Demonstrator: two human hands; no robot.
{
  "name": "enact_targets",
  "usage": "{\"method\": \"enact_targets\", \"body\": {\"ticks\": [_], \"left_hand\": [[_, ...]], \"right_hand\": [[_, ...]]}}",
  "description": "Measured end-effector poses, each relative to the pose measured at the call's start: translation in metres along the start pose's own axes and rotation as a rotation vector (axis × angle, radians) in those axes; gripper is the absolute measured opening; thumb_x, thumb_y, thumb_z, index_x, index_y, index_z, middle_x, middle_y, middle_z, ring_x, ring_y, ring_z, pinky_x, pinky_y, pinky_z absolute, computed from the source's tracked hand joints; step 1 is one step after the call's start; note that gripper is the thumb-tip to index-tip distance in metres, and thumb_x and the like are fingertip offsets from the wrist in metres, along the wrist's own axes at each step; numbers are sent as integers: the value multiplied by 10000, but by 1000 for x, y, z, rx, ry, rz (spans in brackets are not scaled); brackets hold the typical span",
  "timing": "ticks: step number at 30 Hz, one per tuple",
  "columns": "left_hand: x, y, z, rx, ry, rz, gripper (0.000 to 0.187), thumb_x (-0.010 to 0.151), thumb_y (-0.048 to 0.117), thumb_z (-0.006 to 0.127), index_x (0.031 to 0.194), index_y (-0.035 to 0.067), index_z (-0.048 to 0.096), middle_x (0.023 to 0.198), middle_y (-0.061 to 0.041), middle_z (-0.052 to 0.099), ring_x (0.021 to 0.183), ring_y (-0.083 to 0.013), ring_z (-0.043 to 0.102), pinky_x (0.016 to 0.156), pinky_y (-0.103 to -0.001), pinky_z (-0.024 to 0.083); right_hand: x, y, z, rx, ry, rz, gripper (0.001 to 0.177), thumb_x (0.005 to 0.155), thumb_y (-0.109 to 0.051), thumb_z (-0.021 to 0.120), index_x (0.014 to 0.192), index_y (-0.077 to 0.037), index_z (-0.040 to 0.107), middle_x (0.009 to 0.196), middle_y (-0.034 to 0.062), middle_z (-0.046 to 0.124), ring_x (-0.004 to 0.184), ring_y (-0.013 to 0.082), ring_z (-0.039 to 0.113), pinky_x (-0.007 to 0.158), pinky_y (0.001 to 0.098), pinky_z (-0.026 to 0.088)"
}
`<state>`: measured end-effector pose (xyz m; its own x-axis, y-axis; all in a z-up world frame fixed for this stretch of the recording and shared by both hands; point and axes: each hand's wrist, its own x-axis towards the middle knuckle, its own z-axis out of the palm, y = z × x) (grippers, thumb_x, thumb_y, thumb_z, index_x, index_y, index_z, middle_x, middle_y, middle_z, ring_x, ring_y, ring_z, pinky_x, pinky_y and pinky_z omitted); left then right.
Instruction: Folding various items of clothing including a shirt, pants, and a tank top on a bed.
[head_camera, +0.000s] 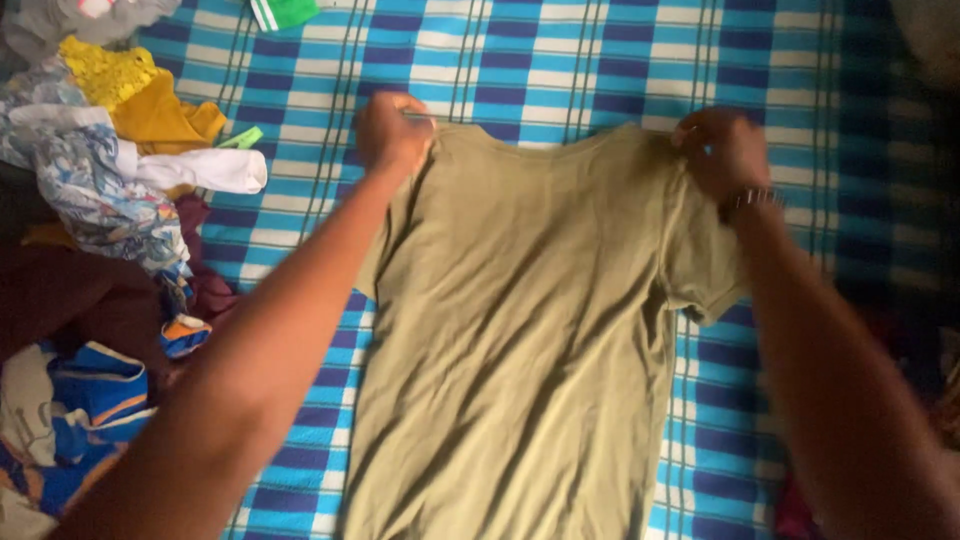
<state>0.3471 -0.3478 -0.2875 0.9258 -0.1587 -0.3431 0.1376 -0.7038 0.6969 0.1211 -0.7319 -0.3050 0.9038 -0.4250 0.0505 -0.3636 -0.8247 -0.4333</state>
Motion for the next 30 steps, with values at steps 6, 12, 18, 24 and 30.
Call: {"method": "enact_targets", "body": {"ticks": [6,12,18,24,30], "left_hand": [[-171,-119,6,-210,366,560,373,983,185,800,1276,8,654,1164,-125,742,1031,-227,724,909,-339,576],[-392,-273,-9,-345,211,-162,464,805,271,861,1147,33,656,1003,-68,757,922,-139,714,809,-311,570],[-437,-313,-11,-333,69,-330,500,689,318,916,1020,31,674,670,-69,718,587,-139,597,571,-332,483],[-427,-290,-29,23,-2,-202,484,711,356,937,821,-33,670,675,-85,685,620,-170,606,591,-352,487],[-414,-412,25,-269,54,-2,838,553,341,1124,1113,-85,668,1010,-3,631,916,-159,631,752,-326,496]], "right_hand": [[-247,-90,-10,259,395,184,228,902,-104,777,1073,-47,637,1013,112,630,917,206,602,815,350,512],[-498,-164,9,347,108,618,224,727,-152,843,927,-100,758,831,74,771,729,185,749,665,347,589],[-537,-192,15,214,97,784,360,730,-346,893,884,-72,718,752,113,703,659,223,701,663,346,578],[-522,-186,-5,270,127,877,560,696,-478,882,963,-45,648,718,85,702,652,212,678,655,357,548],[-542,-108,19,325,-341,895,591,824,-561,825,893,16,723,641,73,607,598,156,519,577,337,425]]}}
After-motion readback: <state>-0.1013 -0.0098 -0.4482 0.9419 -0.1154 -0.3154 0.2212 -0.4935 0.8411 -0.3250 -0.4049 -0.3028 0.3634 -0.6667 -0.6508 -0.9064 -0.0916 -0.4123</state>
